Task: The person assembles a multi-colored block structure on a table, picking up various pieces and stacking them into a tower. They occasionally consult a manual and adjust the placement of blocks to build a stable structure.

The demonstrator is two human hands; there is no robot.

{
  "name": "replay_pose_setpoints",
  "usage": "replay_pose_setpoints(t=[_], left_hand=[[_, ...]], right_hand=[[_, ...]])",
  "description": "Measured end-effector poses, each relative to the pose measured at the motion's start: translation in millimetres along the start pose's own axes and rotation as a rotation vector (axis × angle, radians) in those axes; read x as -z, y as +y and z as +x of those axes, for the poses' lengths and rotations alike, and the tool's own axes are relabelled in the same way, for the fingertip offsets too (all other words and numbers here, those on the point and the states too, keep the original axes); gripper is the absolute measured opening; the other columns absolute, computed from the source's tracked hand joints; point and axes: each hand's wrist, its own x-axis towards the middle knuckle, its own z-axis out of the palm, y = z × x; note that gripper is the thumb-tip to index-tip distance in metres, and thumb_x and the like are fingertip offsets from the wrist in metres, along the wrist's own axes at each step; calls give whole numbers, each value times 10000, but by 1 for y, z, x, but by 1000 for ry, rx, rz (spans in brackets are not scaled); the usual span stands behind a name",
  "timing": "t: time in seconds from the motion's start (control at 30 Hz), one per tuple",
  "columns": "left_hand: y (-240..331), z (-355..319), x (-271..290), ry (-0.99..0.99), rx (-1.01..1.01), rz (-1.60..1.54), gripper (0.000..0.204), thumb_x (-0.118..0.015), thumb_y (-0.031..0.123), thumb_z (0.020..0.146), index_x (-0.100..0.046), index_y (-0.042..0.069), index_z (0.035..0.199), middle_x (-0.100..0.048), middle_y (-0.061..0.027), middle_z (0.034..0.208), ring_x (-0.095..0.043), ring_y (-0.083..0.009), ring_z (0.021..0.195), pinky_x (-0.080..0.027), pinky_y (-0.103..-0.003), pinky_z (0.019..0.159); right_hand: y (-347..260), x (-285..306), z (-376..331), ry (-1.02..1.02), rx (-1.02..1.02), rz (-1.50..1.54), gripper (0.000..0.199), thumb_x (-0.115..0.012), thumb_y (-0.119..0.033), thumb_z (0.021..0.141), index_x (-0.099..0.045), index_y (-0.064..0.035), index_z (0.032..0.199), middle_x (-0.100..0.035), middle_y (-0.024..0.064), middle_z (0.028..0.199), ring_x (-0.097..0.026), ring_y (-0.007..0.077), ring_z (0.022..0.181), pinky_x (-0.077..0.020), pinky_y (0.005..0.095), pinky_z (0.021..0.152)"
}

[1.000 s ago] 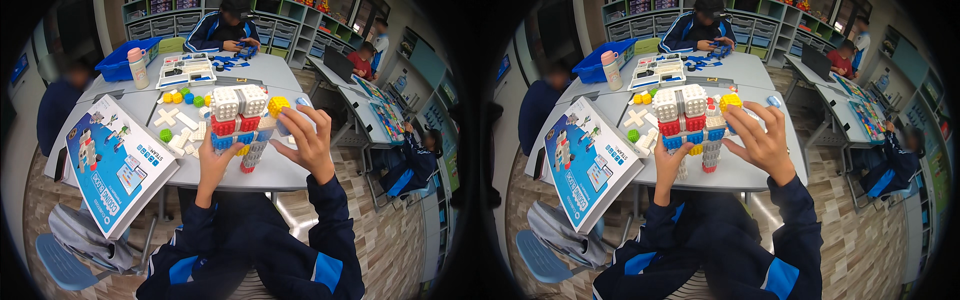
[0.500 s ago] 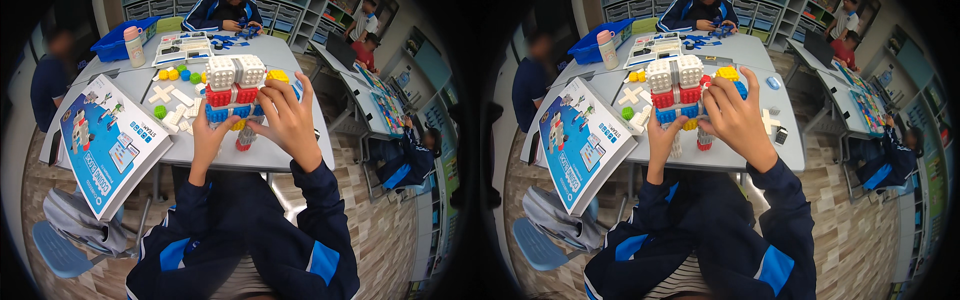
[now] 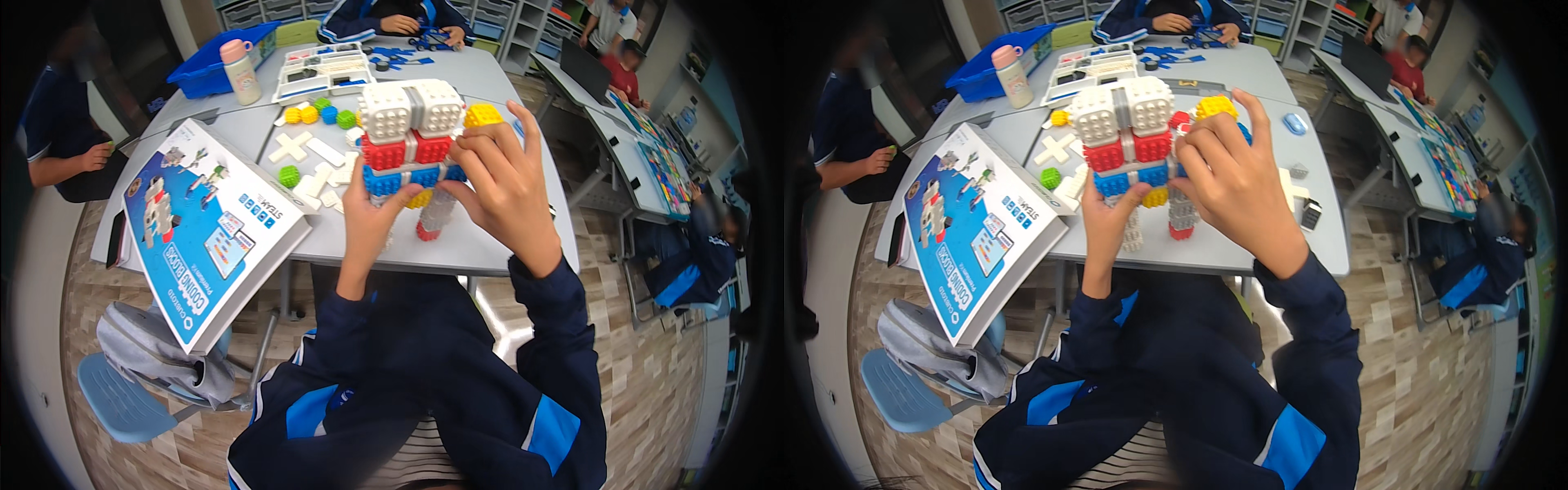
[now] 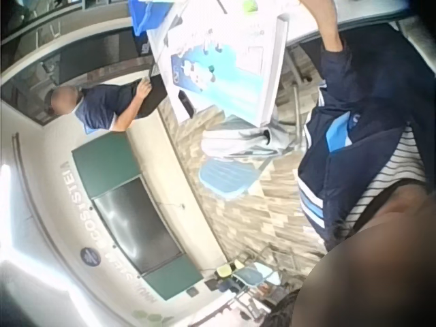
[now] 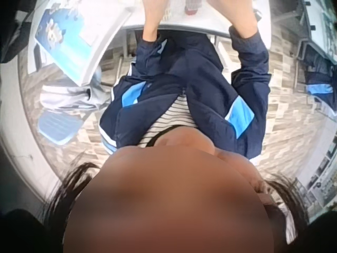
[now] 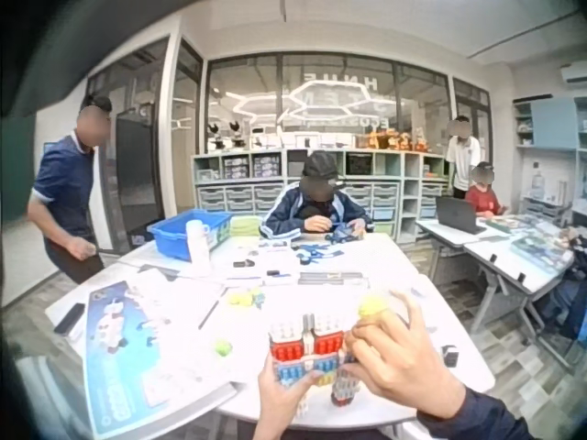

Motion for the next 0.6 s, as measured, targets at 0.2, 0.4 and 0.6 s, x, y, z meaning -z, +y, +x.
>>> replay_pose_setpoints(t=[0.2,0.4,0.6], left_hand=[[1,3,-1,-7,13,-32,613,-816,115,823,-495,-10,1329,-685,-105,1120,-663,-144,985,-530,-287,856],[-3,1,-2,8,-4,-28,506,-810,97,821,-545,20,1246,-700,-88,1091,-668,-127,952,-534,-283,829],[-1,7,-2,11,-50,64,455,-817,137,802,-555,42,1162,-704,-83,975,-673,-146,893,-532,-298,808]], right_hand=[[-6,9,3,-48,1,-135,495,-840,-278,602,-670,-4,977,-655,47,976,-596,226,1053,-280,632,1129],[-36,23,6,13,-117,-128,474,-835,-285,662,-676,12,996,-664,86,1030,-591,279,1100,-317,599,1091],[-80,29,11,182,-108,189,372,-816,-167,669,-700,-23,992,-673,99,1067,-607,304,1080,-416,530,995]])
